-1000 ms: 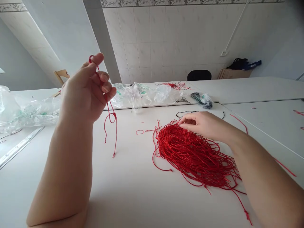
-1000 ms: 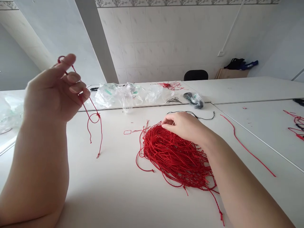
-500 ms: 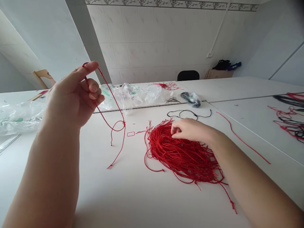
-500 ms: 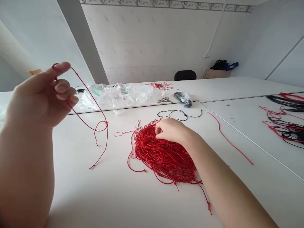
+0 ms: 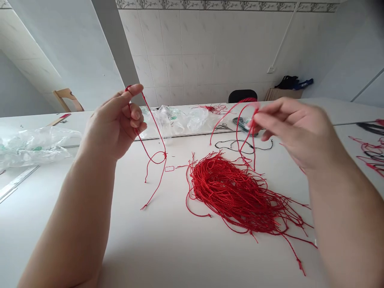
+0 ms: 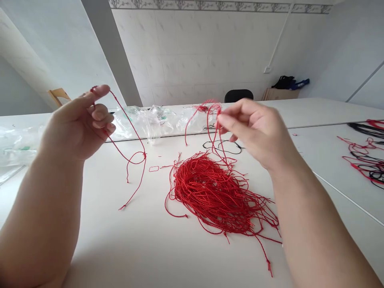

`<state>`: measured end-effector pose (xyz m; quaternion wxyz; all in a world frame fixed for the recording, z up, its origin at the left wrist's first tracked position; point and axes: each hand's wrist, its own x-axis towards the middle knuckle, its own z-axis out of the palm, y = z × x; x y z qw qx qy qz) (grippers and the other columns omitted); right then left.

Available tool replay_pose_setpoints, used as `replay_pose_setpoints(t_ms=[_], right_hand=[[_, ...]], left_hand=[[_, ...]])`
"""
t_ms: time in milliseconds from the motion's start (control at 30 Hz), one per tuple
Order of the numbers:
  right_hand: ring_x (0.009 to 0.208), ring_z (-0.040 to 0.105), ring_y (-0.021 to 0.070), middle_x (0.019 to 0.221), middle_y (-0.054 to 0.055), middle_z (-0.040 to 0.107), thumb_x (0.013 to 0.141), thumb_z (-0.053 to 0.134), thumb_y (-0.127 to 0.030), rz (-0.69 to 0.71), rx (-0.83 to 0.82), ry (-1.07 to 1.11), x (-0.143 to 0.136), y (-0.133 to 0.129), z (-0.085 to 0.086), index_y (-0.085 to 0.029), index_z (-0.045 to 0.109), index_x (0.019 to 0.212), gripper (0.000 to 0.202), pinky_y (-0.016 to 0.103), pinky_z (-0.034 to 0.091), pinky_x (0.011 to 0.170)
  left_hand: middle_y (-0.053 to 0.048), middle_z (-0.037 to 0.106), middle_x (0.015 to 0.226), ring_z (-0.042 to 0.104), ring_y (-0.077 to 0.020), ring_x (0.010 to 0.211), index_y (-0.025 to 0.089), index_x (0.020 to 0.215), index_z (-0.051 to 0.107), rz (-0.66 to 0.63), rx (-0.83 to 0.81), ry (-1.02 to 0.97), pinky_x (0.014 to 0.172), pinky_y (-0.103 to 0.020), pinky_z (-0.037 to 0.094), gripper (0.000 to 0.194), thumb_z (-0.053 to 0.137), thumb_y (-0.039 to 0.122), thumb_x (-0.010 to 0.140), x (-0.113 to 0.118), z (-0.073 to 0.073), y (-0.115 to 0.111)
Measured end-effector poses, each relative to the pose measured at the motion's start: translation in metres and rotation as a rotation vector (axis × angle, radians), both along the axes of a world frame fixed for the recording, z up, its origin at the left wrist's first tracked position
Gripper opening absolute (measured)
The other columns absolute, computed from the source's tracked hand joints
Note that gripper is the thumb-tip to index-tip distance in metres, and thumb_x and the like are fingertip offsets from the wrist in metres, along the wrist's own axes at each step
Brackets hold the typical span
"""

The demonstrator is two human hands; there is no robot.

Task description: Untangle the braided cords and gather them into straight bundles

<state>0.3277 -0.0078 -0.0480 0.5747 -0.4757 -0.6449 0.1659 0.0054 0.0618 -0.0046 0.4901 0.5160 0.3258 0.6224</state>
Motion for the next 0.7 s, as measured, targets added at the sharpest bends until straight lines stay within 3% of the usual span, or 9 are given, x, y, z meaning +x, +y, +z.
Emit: replay_pose_setpoints(t_ms=[100, 300, 500, 700], right_hand=[[0.072, 0.065, 0.0149, 0.08, 0.001, 0.07, 0.087, 0.073, -0.039, 0.007, 0.051, 0.211, -0.003, 0.001, 0.002, -0.025, 0.07, 0.085, 0.014, 0.027, 0.051, 0.058], [0.066, 0.067, 0.015, 0.076, 0.001, 0.07, 0.08, 0.079, -0.042, 0.044, -0.054, 0.267, -0.014, 0.002, 0.001, -0.023, 0.069, 0.082, 0.021, 0.031, 0.06, 0.063], [0.078, 0.072, 0.0159, 0.091, 0.001, 0.074, 0.086, 0.071, -0.043, 0.134, -0.12, 0.439, -0.02, 0.007, -0.003, -0.026, 0.065, 0.089, 0.019, 0.031, 0.061, 0.07], [0.083, 0.072, 0.0137, 0.106, 0.001, 0.076, 0.089, 0.07, -0.038, 0.279, -0.123, 0.662, -0.032, 0.004, -0.001, -0.025, 0.064, 0.091, 0.014, 0.026, 0.06, 0.076]], left_hand=[[0.001, 0.05, 0.054, 0.035, -0.0119, 0.052, 0.024, 0.096, 0.077, -0.064, -0.015, 0.03, 0.049, -0.026, 0.041, 0.016, 0.065, 0.022, 0.086, 0.006, -0.005, -0.001], [0.001, 0.055, 0.069, 0.046, -0.0107, 0.057, 0.026, 0.112, 0.071, -0.244, -0.072, 0.143, 0.055, -0.024, 0.047, 0.022, 0.067, 0.026, 0.09, 0.016, -0.016, -0.004], [0.0, 0.059, 0.078, 0.054, -0.0113, 0.065, 0.028, 0.126, 0.065, -0.267, -0.079, 0.25, 0.052, -0.019, 0.044, 0.036, 0.068, 0.031, 0.09, 0.021, -0.026, -0.002], [-0.002, 0.067, 0.091, 0.052, -0.0089, 0.065, 0.032, 0.134, 0.059, -0.351, -0.224, 0.336, 0.054, -0.019, 0.04, 0.047, 0.071, 0.031, 0.089, 0.041, -0.057, 0.008]])
